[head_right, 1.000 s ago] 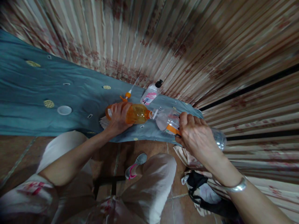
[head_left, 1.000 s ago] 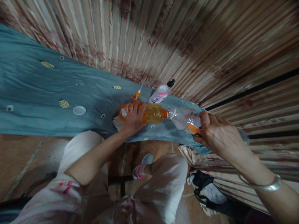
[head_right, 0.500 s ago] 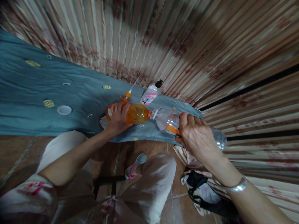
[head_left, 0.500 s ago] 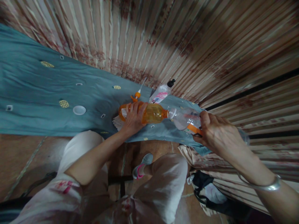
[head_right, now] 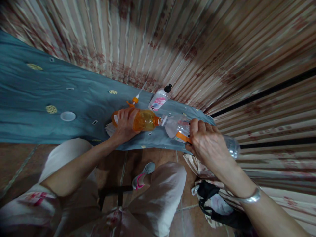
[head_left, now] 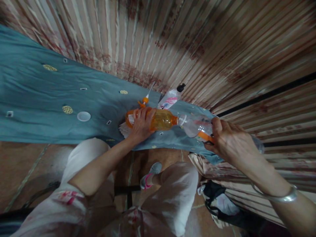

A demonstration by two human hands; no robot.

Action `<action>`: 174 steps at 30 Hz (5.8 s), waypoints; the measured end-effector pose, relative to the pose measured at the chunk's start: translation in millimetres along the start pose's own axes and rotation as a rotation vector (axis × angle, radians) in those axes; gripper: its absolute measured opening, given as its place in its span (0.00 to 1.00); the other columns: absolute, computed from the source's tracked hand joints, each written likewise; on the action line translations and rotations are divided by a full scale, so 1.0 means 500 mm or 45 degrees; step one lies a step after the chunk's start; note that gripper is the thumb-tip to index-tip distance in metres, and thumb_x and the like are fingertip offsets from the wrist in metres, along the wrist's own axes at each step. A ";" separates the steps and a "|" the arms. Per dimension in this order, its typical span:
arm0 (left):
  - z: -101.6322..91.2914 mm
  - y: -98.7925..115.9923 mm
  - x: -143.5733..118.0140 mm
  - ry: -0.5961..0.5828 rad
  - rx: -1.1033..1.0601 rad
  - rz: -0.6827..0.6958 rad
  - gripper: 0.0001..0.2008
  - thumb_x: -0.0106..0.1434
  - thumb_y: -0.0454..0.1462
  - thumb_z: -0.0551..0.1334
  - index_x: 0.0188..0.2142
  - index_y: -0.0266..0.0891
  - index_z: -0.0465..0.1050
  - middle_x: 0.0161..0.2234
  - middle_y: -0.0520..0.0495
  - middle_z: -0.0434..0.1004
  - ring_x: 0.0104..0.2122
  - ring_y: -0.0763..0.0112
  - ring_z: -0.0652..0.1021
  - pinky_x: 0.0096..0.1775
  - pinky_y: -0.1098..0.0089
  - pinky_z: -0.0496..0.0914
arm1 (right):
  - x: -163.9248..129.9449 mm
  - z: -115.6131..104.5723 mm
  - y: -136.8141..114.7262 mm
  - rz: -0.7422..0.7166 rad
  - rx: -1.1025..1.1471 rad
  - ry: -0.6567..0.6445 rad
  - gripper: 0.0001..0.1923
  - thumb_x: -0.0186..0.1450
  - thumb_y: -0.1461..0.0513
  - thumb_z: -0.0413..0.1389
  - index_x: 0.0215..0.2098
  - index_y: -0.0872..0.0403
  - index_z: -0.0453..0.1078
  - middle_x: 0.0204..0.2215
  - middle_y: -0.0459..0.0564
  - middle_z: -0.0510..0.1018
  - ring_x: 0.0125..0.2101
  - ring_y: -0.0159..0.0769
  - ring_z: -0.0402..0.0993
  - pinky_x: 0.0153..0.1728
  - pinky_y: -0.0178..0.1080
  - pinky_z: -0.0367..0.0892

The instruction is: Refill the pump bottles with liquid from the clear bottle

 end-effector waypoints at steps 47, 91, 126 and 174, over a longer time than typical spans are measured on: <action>-0.001 0.002 0.000 0.000 -0.023 0.000 0.39 0.54 0.39 0.68 0.63 0.39 0.55 0.59 0.33 0.69 0.58 0.46 0.70 0.60 0.48 0.59 | 0.001 -0.001 0.003 0.014 -0.001 -0.048 0.22 0.60 0.55 0.62 0.44 0.62 0.64 0.33 0.58 0.74 0.34 0.48 0.73 0.36 0.41 0.63; -0.002 0.003 0.000 0.015 0.010 0.010 0.40 0.55 0.39 0.68 0.64 0.39 0.55 0.59 0.34 0.69 0.58 0.47 0.71 0.59 0.49 0.60 | 0.001 -0.002 0.003 0.014 -0.026 -0.036 0.24 0.59 0.54 0.64 0.44 0.62 0.64 0.32 0.57 0.74 0.34 0.48 0.73 0.36 0.41 0.64; 0.000 0.001 0.002 -0.006 -0.020 0.000 0.39 0.55 0.39 0.67 0.64 0.40 0.54 0.59 0.34 0.68 0.58 0.46 0.70 0.60 0.49 0.58 | 0.003 -0.010 0.002 0.009 -0.055 -0.037 0.21 0.61 0.55 0.62 0.43 0.61 0.64 0.32 0.57 0.73 0.34 0.47 0.71 0.36 0.41 0.62; -0.001 0.001 0.003 -0.006 -0.015 -0.010 0.38 0.55 0.39 0.67 0.63 0.40 0.56 0.59 0.34 0.70 0.58 0.46 0.71 0.59 0.48 0.60 | 0.001 -0.014 0.002 0.005 -0.044 0.004 0.18 0.62 0.57 0.58 0.44 0.61 0.63 0.33 0.58 0.72 0.34 0.48 0.70 0.37 0.42 0.61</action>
Point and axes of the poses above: each hand's wrist, its own x-axis towards the middle knuckle, its own z-axis out of the palm, y = z × x, the point moved 10 cm from there along x, towards the middle knuckle
